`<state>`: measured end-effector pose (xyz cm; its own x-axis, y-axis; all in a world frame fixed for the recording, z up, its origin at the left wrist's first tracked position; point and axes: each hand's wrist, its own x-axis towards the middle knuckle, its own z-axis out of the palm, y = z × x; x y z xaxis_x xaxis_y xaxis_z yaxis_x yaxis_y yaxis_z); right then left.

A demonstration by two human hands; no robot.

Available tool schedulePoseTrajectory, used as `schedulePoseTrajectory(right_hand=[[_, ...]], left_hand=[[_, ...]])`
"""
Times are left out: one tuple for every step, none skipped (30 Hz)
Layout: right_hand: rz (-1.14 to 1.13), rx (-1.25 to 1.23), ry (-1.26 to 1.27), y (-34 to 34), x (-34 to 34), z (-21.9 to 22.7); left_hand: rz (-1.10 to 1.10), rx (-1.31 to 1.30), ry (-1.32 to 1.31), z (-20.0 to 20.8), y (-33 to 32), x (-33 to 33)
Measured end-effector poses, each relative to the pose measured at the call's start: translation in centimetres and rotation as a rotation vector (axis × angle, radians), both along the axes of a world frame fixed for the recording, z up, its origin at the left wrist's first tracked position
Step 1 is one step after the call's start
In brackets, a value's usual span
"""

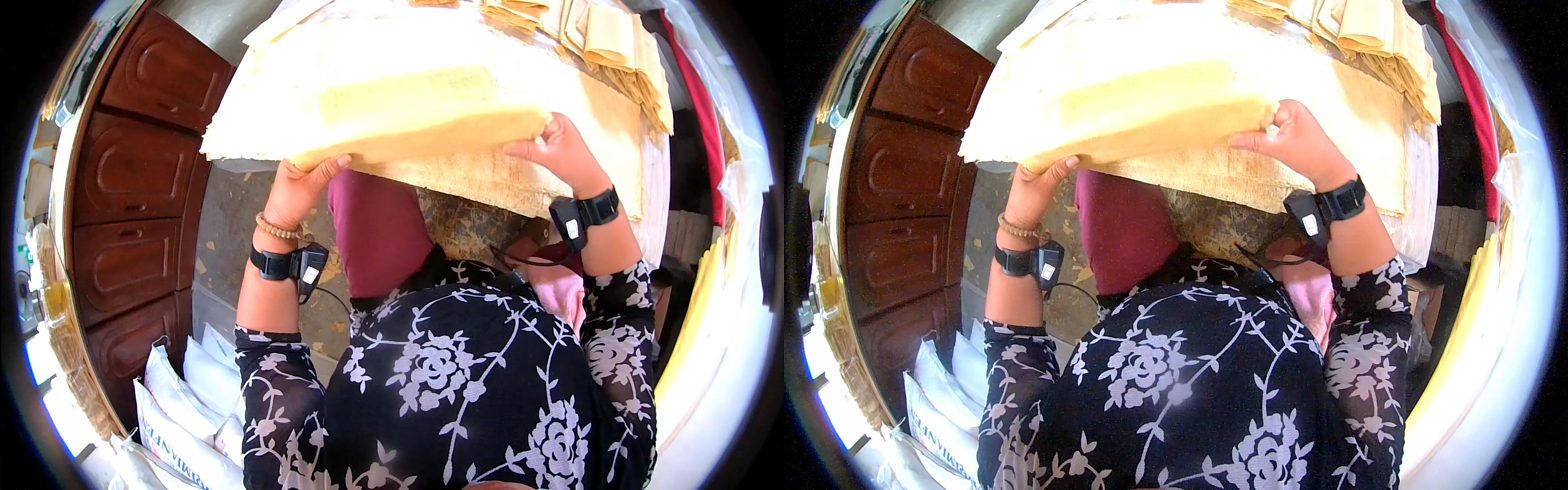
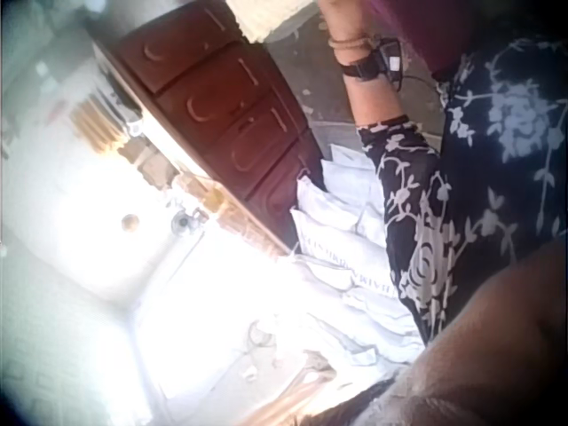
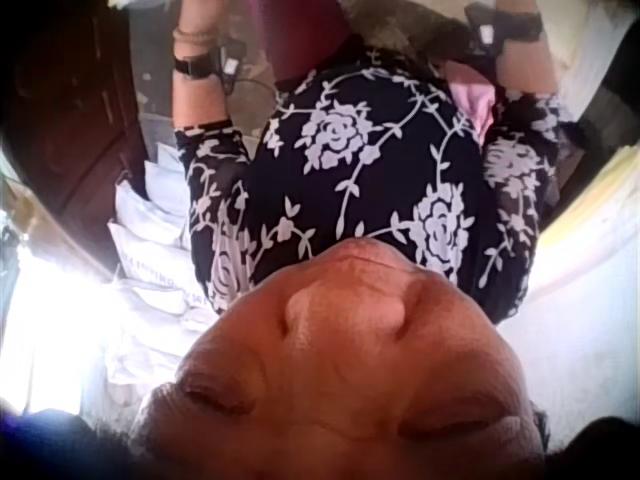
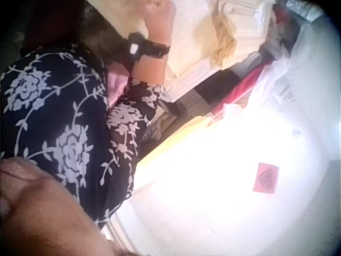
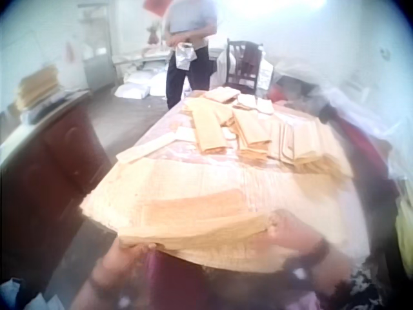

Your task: The person sorts and stacks large sheets of thin paper by hand on a table, peeling them apart and smoothing them out.

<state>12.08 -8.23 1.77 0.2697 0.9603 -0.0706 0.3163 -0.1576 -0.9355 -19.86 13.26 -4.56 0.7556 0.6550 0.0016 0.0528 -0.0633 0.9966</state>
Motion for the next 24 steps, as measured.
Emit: schedulePoseTrajectory(right_hand=[[-0.001,0.001,0.000,0.4,0.2,-0.5],[-0.065,-0.018,0.003,1.0,0.1,-0.8],[-0.130,-0.036,0.006,1.5,-0.1,-0.9],[-0.127,-0.037,0.007,2.0,-0.6,-0.8],[-0.212,-0.028,-0.050,2.6,-1.2,-0.5],[-0.296,-0.019,-0.107,3.2,-1.7,-0.3],[-0.294,-0.020,-0.108,3.7,-2.1,-0.3],[-0.349,-0.029,-0.130,4.3,-2.4,-0.3],[-0.376,-0.033,-0.142,4.7,-2.1,-0.9],[-0.404,-0.039,-0.153,5.1,-1.7,-1.5],[-0.398,-0.008,-0.168,5.4,-0.8,-3.3],[-0.392,0.024,-0.183,5.3,0.0,-4.6],[-0.387,0.021,-0.182,5.6,-0.4,-4.2],[-0.400,-0.086,-0.469,5.7,-1.2,-3.1],[-0.407,-0.194,-0.757,5.9,-1.9,-2.5],[-0.408,-0.195,-0.758,5.9,-2.3,-2.3],[-0.418,-0.235,-0.800,5.9,-2.6,-2.2],[-0.428,-0.276,-0.843,6.0,-2.8,-2.1],[-0.429,-0.278,-0.842,6.0,-3.1,-2.0],[-0.413,-0.290,-0.896,6.1,-3.2,-1.9],[-0.397,-0.302,-0.950,6.1,-3.4,-1.8],[-0.398,-0.302,-0.950,6.1,-3.5,-1.8],[-0.395,-0.233,-0.972,6.0,-3.5,-2.0],[-0.391,-0.164,-0.994,6.0,-3.6,-2.1]], left_hand=[[0.047,-0.066,0.040,0.4,0.2,0.1],[0.045,-0.065,0.039,0.9,0.1,0.5],[0.099,-0.072,0.055,1.6,0.0,1.2],[0.158,-0.081,0.073,2.0,-0.1,1.5],[0.160,-0.081,0.073,2.2,0.1,1.7],[0.160,-0.033,0.113,2.3,0.5,2.1],[0.160,0.015,0.153,2.3,0.7,2.4],[0.161,0.013,0.153,2.2,0.8,2.8],[0.237,0.066,0.153,2.0,0.8,3.3],[0.312,0.119,0.154,1.8,0.7,3.7],[0.306,0.119,0.152,1.6,0.7,4.0],[0.356,0.255,0.208,1.3,0.6,4.4],[0.414,0.388,0.269,1.0,0.6,4.4],[0.415,0.387,0.271,1.1,0.4,4.5],[0.447,0.464,0.431,1.4,0.2,4.5],[0.475,0.542,0.589,1.5,-0.1,4.7],[0.474,0.542,0.588,1.2,-0.2,4.8],[0.535,0.623,0.579,0.6,-0.4,4.9],[0.594,0.705,0.571,0.5,-0.6,5.0],[0.592,0.705,0.571,0.6,-1.1,5.2],[0.625,0.723,0.636,0.9,-1.7,5.5],[0.659,0.742,0.701,1.1,-2.0,5.7],[0.658,0.743,0.699,1.0,-2.0,5.8],[0.671,0.776,0.645,0.7,-2.0,5.9]])
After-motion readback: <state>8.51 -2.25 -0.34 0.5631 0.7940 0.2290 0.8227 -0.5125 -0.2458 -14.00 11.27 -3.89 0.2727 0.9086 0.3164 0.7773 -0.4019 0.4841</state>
